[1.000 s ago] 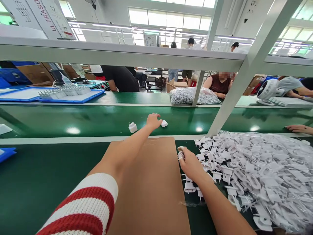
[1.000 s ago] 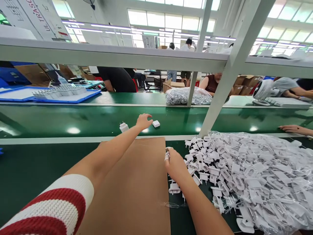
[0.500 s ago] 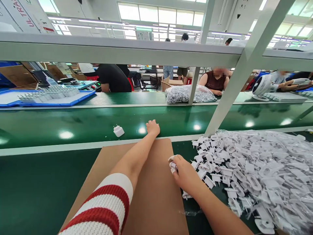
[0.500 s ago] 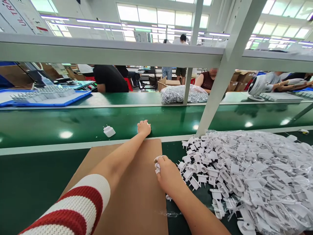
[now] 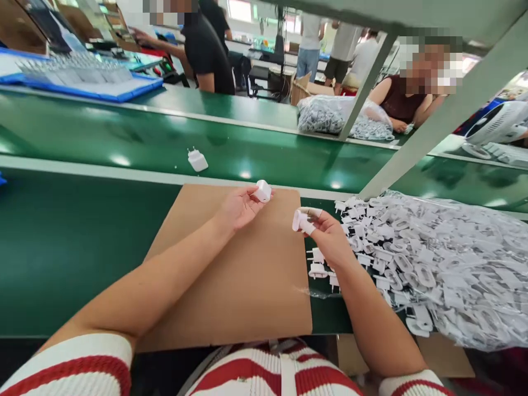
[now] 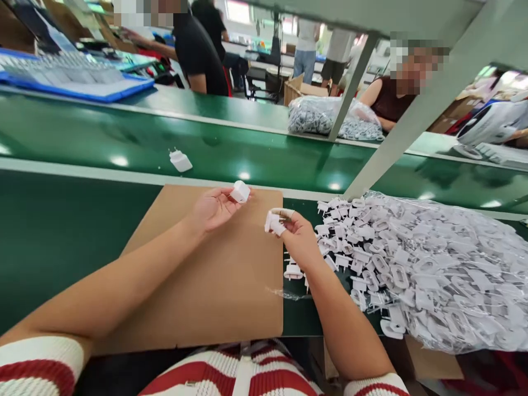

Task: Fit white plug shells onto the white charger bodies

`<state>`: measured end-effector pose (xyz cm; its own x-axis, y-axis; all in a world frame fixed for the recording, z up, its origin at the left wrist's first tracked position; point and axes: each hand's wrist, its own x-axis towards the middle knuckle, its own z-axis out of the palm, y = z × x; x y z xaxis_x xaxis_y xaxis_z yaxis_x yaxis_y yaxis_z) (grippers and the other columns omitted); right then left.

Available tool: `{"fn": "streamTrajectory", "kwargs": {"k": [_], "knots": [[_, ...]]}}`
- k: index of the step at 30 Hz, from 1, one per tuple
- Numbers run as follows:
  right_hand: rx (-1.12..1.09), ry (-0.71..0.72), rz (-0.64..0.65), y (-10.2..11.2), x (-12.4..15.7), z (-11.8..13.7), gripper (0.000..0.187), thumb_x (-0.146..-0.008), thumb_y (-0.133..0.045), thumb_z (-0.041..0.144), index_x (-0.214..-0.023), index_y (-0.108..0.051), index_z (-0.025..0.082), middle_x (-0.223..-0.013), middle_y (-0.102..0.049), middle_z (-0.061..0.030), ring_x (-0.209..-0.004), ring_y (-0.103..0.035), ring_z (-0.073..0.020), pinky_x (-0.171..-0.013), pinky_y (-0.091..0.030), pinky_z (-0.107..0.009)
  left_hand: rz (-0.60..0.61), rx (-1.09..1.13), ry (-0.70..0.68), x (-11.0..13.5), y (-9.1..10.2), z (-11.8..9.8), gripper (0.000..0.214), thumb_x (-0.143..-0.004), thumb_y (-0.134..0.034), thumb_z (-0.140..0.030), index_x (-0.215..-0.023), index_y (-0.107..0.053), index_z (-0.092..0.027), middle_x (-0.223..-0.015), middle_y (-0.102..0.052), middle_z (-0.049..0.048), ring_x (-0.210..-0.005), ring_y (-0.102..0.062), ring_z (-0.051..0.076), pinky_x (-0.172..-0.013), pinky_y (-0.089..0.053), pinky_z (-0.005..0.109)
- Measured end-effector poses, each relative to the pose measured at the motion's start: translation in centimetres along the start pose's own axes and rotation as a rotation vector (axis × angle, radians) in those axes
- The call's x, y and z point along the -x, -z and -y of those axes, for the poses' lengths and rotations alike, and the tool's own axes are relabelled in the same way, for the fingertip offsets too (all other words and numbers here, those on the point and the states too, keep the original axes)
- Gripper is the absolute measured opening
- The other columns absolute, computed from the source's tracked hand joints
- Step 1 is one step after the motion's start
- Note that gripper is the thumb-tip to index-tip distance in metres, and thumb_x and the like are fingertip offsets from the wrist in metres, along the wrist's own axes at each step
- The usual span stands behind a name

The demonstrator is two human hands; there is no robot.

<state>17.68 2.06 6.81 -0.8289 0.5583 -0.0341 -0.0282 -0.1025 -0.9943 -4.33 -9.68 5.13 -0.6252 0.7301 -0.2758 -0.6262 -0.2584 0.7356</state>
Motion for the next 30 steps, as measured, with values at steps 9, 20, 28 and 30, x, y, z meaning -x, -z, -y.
{"fn": "streamTrajectory", "kwargs": {"k": [9, 20, 28, 30], "knots": [[0.023, -0.046, 0.003, -0.7, 0.4, -0.7, 0.045, -0.072, -0.087, 0.042, -0.108, -0.071, 0.022, -0.1, -0.076, -0.0031, -0.087, -0.07, -0.0164, -0.079, -0.058, -0.032, 0.146, -0.533, -0.346, 7.7, 1.5, 7.0, 0.052, -0.072, -0.088, -0.024, -0.117, -0.061, -0.021, -0.138, -0.06, 0.0114, -0.128, -0.059, 0.027, -0.116, -0.047, 0.045], [0.92, 0.493, 0.034, -0.9, 1.6, -1.9, 0.038, -0.102, -0.056, 0.025, -0.139, -0.062, 0.028, -0.107, -0.068, -0.0076, -0.1, -0.065, -0.0222, -0.088, -0.056, -0.04, 0.348, -0.953, -0.371, 7.8, 2.7, 6.5, 0.077, -0.071, -0.088, -0.037, -0.14, -0.056, -0.023, -0.135, -0.055, 0.0106, -0.121, -0.058, 0.028, -0.108, -0.051, 0.042], [1.083, 0.601, 0.109, -2.0, 2.5, -2.0, 0.036, -0.099, -0.054, 0.016, -0.131, -0.064, 0.029, -0.112, -0.068, -0.0095, -0.104, -0.064, -0.026, -0.087, -0.055, -0.044, 0.354, -0.994, -0.381, 7.6, 2.8, 5.9, 0.025, -0.082, -0.077, -0.042, -0.096, -0.07, -0.022, -0.097, -0.068, 0.0041, -0.097, -0.061, 0.025, -0.085, -0.05, 0.038], [1.137, 0.632, 0.12, -2.4, 2.6, -2.1, 0.037, -0.099, -0.053, 0.014, -0.132, -0.064, 0.027, -0.11, -0.067, -0.0108, -0.102, -0.063, -0.027, -0.086, -0.055, -0.044, 0.352, -0.981, -0.377, 7.5, 2.7, 6.0, 0.025, -0.082, -0.077, -0.042, -0.094, -0.07, -0.022, -0.096, -0.067, 0.0039, -0.096, -0.061, 0.025, -0.085, -0.05, 0.037]]}}
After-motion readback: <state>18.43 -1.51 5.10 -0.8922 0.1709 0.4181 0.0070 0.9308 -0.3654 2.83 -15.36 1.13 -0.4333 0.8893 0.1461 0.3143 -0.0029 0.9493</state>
